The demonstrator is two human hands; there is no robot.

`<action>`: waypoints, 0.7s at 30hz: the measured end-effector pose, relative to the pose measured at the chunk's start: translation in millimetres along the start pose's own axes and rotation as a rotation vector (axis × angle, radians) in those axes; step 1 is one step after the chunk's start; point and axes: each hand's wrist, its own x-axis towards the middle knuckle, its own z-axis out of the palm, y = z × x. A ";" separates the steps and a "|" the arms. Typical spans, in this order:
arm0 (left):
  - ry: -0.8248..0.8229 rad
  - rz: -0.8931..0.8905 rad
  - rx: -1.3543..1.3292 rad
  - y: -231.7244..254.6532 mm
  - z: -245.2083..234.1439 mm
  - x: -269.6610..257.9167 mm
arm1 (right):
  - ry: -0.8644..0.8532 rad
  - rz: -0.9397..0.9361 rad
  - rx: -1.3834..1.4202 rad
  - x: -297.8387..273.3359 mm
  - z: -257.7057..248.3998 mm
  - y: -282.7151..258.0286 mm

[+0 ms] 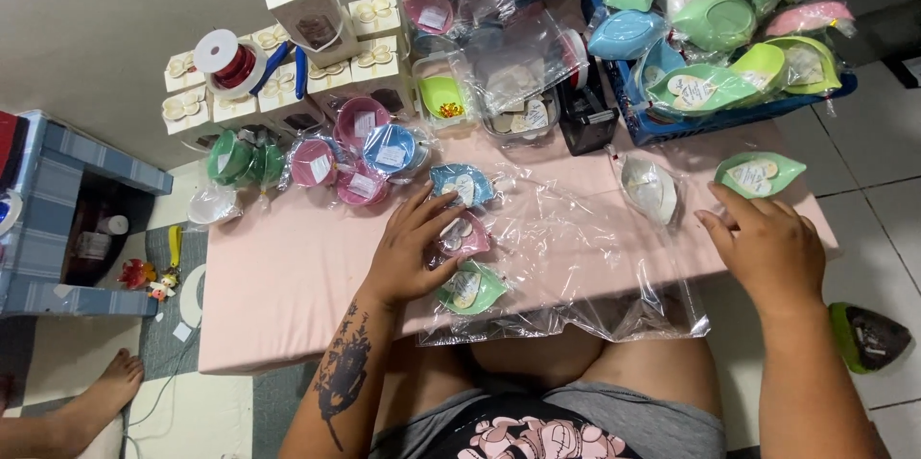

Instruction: Packing small, colorful, leaf-shaped plastic containers into a clear plastic bag.

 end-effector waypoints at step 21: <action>0.047 0.010 -0.085 -3.0 -0.5 -3.1 | 0.061 0.241 0.129 0.4 -15.1 -7.6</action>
